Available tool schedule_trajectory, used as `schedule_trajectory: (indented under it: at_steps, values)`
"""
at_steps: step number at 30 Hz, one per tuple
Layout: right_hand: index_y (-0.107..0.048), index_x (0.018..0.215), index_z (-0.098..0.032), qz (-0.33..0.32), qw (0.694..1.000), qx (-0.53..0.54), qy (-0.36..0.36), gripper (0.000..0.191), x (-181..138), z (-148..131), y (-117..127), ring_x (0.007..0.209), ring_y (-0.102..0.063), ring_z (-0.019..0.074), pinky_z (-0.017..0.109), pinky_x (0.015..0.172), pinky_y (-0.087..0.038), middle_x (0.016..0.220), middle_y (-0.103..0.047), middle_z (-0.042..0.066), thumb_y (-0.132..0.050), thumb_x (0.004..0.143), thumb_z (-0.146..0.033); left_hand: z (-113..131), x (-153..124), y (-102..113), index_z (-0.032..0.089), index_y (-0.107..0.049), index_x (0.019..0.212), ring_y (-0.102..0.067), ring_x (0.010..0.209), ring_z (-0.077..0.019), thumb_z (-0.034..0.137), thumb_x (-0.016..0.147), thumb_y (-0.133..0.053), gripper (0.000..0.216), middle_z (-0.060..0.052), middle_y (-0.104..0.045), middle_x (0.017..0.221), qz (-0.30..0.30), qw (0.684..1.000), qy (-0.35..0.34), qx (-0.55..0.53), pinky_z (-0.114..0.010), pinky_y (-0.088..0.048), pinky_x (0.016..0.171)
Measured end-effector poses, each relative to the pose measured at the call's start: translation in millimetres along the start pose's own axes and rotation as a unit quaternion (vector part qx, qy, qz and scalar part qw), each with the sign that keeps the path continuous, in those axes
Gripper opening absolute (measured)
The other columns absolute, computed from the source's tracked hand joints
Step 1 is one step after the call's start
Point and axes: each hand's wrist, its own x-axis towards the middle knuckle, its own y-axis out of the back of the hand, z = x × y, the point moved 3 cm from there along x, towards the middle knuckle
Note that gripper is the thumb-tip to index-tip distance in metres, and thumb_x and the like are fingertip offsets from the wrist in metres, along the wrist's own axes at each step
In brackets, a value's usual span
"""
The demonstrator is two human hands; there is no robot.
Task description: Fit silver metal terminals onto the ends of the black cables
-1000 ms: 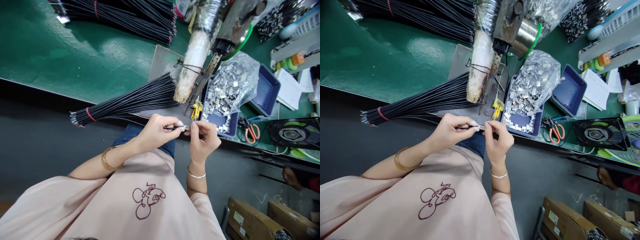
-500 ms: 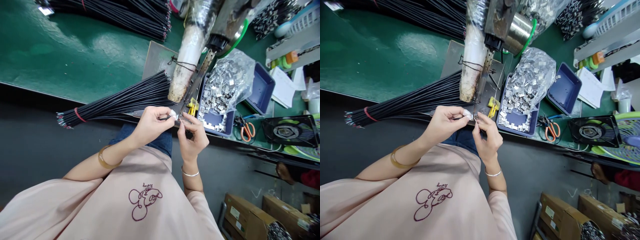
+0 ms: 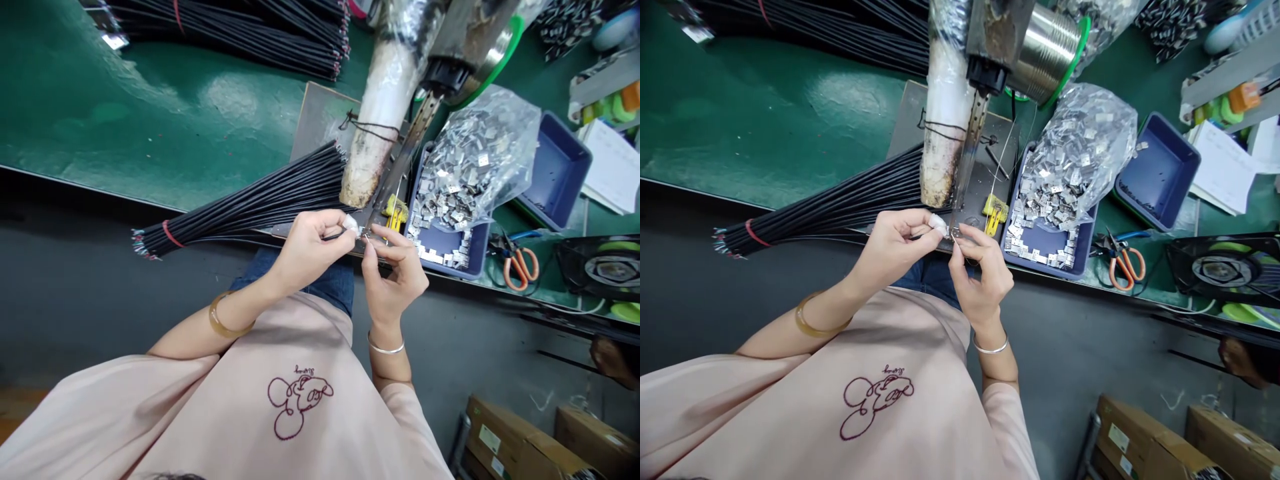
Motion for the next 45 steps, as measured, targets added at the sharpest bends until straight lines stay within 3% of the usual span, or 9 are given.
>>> schedule_trajectory:
  at_steps: [8, 16, 27, 32, 36, 39, 41, 43, 45]
  values:
    - [-0.067, 0.093, -0.024, 0.008, 0.999, -0.036, 0.022, 0.015, 6, -9, 3, 0.098, -0.076, 0.0175, 0.031, 0.076, -0.065, 0.103, -0.078, 0.001, -0.069, 0.085, -0.011, 6, 0, 2, 0.015, -0.063, 0.069, -0.041, 0.053, -0.0073, 0.023, 0.081, -0.064, 0.015, 0.003, -0.051, 0.058, -0.002, 1.0, -0.002, 0.007, -0.022, -0.033, 0.052]
    - [-0.063, 0.089, -0.023, -0.007, 0.999, -0.035, 0.014, 0.01, 3, -6, 5, 0.093, -0.077, 0.0167, 0.032, 0.077, -0.066, 0.101, -0.078, 0.002, -0.066, 0.087, -0.014, 5, 3, 3, 0.014, -0.062, 0.065, -0.022, 0.049, -0.0048, 0.019, 0.078, -0.065, 0.014, 0.008, -0.031, 0.051, -0.051, 0.999, 0.005, -0.004, -0.023, -0.016, 0.048]
    - [-0.063, 0.087, -0.022, 0.002, 0.998, -0.043, 0.055, 0.016, 9, -13, 5, 0.092, -0.077, 0.0156, 0.03, 0.081, -0.066, 0.108, -0.078, 0.004, -0.07, 0.082, -0.009, 8, 5, 3, 0.014, -0.063, 0.068, -0.025, 0.049, -0.0046, 0.018, 0.076, -0.066, 0.01, 0.007, -0.035, 0.053, -0.038, 0.998, 0.018, -0.045, -0.023, -0.019, 0.048]
    - [-0.061, 0.088, -0.022, -0.013, 0.999, -0.029, 0.035, 0.015, -1, -9, 10, 0.088, -0.077, 0.0144, 0.029, 0.08, -0.066, 0.109, -0.078, 0.004, -0.068, 0.084, -0.009, 4, 1, 2, 0.014, -0.06, 0.065, -0.021, 0.049, -0.0045, 0.017, 0.078, -0.064, 0.013, 0.008, -0.03, 0.052, -0.073, 0.997, 0.017, -0.004, -0.024, -0.014, 0.048]
    - [-0.063, 0.094, -0.022, -0.022, 0.999, 0.031, -0.032, 0.013, -3, -3, 14, 0.087, -0.078, 0.0159, 0.03, 0.074, -0.066, 0.105, -0.078, 0.003, -0.066, 0.087, -0.012, 3, -4, 0, 0.013, -0.063, 0.069, -0.022, 0.05, -0.005, 0.017, 0.08, -0.062, 0.012, 0.008, -0.032, 0.053, -0.065, 0.997, -0.012, 0.04, -0.023, -0.015, 0.049]
    - [-0.064, 0.098, -0.024, 0.054, 0.996, 0.056, -0.049, 0.012, 1, -3, 25, 0.058, -0.07, 0.0112, 0.024, 0.048, -0.055, 0.084, -0.075, -0.003, -0.065, 0.09, -0.015, 2, -10, -2, 0.013, -0.064, 0.069, -0.021, 0.053, -0.0053, 0.015, 0.08, -0.061, 0.012, 0.008, -0.029, 0.054, -0.076, 0.993, -0.033, 0.081, -0.023, -0.015, 0.05]
    - [-0.067, 0.098, -0.027, 0.161, 0.985, 0.057, 0.029, 0.009, 3, -11, 39, 0.038, -0.051, 0.0073, 0.025, 0.037, -0.042, 0.064, -0.062, -0.008, -0.066, 0.091, -0.021, 2, -13, -3, 0.013, -0.062, 0.066, -0.02, 0.054, -0.0056, 0.014, 0.079, -0.06, 0.013, 0.008, -0.025, 0.055, -0.082, 0.992, -0.035, 0.091, -0.023, -0.015, 0.051]
    - [-0.068, 0.102, -0.03, 0.24, 0.965, 0.05, 0.099, 0.011, 3, -20, 52, 0.034, -0.037, 0.0061, 0.027, 0.035, -0.035, 0.057, -0.049, -0.009, -0.066, 0.091, -0.027, 1, -15, -2, 0.013, -0.06, 0.064, -0.02, 0.054, -0.0055, 0.015, 0.079, -0.06, 0.015, 0.008, -0.025, 0.055, -0.079, 0.995, -0.013, 0.064, -0.023, -0.016, 0.051]
    - [-0.065, 0.109, -0.031, 0.216, 0.973, 0.024, 0.085, 0.016, 4, -24, 56, 0.036, -0.042, 0.0071, 0.027, 0.036, -0.037, 0.059, -0.049, -0.009, -0.063, 0.093, -0.029, 0, -14, -1, 0.014, -0.059, 0.066, -0.021, 0.051, -0.0052, 0.017, 0.08, -0.06, 0.015, 0.008, -0.026, 0.052, -0.071, 0.997, 0.019, 0.015, -0.023, -0.016, 0.05]
